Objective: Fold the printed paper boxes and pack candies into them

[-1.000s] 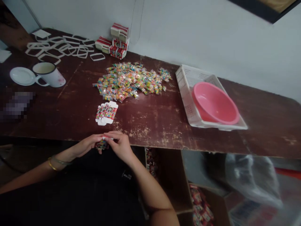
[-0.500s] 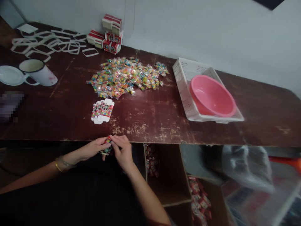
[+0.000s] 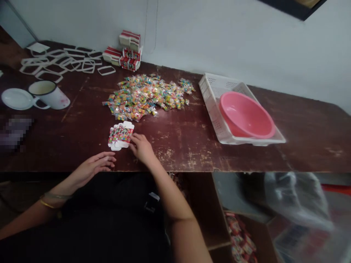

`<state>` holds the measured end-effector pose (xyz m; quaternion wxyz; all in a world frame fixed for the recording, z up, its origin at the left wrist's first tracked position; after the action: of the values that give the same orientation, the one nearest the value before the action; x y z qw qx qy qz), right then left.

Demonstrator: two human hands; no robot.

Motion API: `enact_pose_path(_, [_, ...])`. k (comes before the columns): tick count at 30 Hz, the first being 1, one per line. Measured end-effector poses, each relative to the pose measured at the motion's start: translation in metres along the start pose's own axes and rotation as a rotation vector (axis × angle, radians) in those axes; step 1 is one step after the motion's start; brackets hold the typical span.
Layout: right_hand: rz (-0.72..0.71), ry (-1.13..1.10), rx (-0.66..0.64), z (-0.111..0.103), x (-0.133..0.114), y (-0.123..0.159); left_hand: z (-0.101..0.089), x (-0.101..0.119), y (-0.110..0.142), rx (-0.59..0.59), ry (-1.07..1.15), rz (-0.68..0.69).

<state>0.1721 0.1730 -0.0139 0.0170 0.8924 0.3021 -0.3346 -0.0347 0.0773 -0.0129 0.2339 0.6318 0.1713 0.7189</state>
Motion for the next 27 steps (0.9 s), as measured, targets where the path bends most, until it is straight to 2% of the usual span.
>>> enact_pose_path(3, [-0.023, 0.273, -0.169, 0.026, -0.002, -0.062, 0.0, -0.001, 0.004, -0.036, -0.046, 0.001])
enact_pose_path(6, [-0.033, 0.348, -0.254, 0.026, 0.0, -0.079, -0.003, -0.003, 0.001, -0.038, -0.043, -0.004])
enact_pose_path(8, [-0.042, 0.349, -0.258, 0.02, -0.004, -0.068, -0.005, -0.003, -0.005, -0.024, 0.008, 0.0])
enact_pose_path(10, [-0.071, 0.332, -0.228, 0.016, -0.014, -0.04, -0.004, 0.0, -0.012, -0.07, 0.129, 0.01])
enact_pose_path(13, [-0.235, 0.164, -0.076, 0.018, -0.039, 0.016, 0.006, 0.004, -0.018, -0.205, 0.322, -0.012])
enact_pose_path(15, [-0.306, 0.008, 0.052, 0.021, -0.052, 0.048, 0.016, 0.004, -0.017, -0.232, 0.328, -0.062])
enact_pose_path(17, [-0.226, -0.087, 0.17, 0.021, -0.057, 0.067, 0.026, -0.001, -0.013, -0.223, 0.233, -0.092])
enact_pose_path(20, [-0.047, -0.167, 0.262, 0.016, -0.056, 0.071, 0.041, -0.011, -0.005, -0.236, 0.065, -0.075])
enact_pose_path(23, [0.048, -0.356, 0.195, 0.011, -0.054, 0.065, 0.052, -0.017, 0.003, -0.218, -0.041, -0.048])
enact_pose_path(25, [0.104, -0.488, 0.074, 0.008, -0.053, 0.061, 0.055, -0.017, 0.007, -0.207, -0.08, -0.038])
enact_pose_path(27, [0.101, -0.607, -0.103, 0.004, -0.05, 0.058, 0.056, -0.014, 0.01, -0.294, -0.106, -0.045])
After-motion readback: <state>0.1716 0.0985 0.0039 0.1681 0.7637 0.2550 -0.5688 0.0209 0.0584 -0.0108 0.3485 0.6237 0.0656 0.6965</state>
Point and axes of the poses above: each hand's wrist, its own y-axis away from the middle knuckle, its own z-axis out of the palm, x = y × z, the point moved 2 cm from there along -y, towards the middle knuckle, and after that the axes turned 3 degrees about -y, right-handed, at the moved point
